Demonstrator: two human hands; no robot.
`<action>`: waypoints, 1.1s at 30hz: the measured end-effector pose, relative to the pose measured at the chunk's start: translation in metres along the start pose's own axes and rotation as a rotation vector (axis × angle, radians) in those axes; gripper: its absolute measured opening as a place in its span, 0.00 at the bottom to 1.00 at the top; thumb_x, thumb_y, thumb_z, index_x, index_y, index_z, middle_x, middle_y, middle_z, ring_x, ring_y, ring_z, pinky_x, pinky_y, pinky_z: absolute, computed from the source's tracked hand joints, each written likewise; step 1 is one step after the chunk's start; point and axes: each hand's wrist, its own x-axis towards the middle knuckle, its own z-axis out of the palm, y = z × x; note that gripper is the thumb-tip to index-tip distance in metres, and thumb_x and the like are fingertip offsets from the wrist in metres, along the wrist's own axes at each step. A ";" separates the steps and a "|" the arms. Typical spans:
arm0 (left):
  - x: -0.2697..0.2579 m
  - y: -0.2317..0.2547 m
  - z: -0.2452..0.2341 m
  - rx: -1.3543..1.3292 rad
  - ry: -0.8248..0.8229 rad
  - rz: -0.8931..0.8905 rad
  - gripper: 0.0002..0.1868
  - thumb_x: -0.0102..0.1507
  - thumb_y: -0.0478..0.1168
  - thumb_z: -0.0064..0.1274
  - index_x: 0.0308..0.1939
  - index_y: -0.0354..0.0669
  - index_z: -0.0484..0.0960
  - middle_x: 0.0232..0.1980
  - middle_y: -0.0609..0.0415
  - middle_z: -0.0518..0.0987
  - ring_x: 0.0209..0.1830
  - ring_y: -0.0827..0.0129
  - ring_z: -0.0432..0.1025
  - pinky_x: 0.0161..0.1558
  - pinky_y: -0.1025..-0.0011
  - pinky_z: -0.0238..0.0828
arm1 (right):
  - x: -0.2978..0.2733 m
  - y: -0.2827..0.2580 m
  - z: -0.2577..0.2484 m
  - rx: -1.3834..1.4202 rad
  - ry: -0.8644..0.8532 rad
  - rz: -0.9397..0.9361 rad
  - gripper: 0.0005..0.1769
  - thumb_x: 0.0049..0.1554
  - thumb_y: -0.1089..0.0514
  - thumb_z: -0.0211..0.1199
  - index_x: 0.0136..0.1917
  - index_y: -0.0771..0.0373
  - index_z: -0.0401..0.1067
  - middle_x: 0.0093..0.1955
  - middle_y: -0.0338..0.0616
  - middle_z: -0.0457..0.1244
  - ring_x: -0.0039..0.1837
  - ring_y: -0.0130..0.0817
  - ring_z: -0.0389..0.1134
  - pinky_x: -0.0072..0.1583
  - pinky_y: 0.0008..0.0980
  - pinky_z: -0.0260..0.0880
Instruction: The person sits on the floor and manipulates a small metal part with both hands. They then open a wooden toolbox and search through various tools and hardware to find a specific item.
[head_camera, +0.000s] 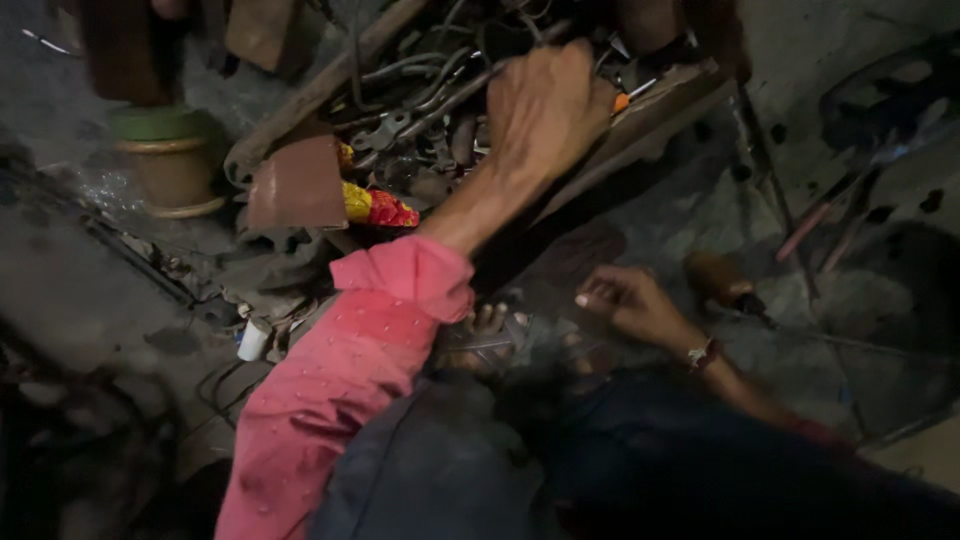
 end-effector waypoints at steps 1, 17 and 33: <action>-0.004 0.001 -0.006 -0.011 -0.017 -0.016 0.14 0.59 0.44 0.55 0.31 0.34 0.83 0.29 0.36 0.81 0.30 0.42 0.78 0.32 0.49 0.74 | 0.001 0.000 -0.001 0.031 0.001 0.004 0.10 0.56 0.54 0.69 0.46 0.63 0.80 0.35 0.35 0.68 0.40 0.20 0.67 0.43 0.26 0.69; -0.051 -0.028 -0.046 -0.427 -0.227 -0.105 0.11 0.58 0.44 0.57 0.32 0.40 0.87 0.26 0.50 0.82 0.26 0.68 0.77 0.32 0.65 0.73 | 0.002 -0.007 0.002 -0.125 0.045 0.037 0.12 0.54 0.53 0.70 0.48 0.62 0.80 0.38 0.41 0.73 0.40 0.28 0.73 0.43 0.30 0.73; -0.085 -0.014 -0.075 -0.241 -0.274 0.016 0.10 0.60 0.42 0.58 0.36 0.38 0.87 0.29 0.48 0.81 0.28 0.62 0.76 0.33 0.64 0.70 | 0.000 -0.015 0.001 -0.157 0.034 0.081 0.10 0.54 0.55 0.70 0.47 0.62 0.79 0.37 0.41 0.72 0.39 0.26 0.72 0.43 0.30 0.72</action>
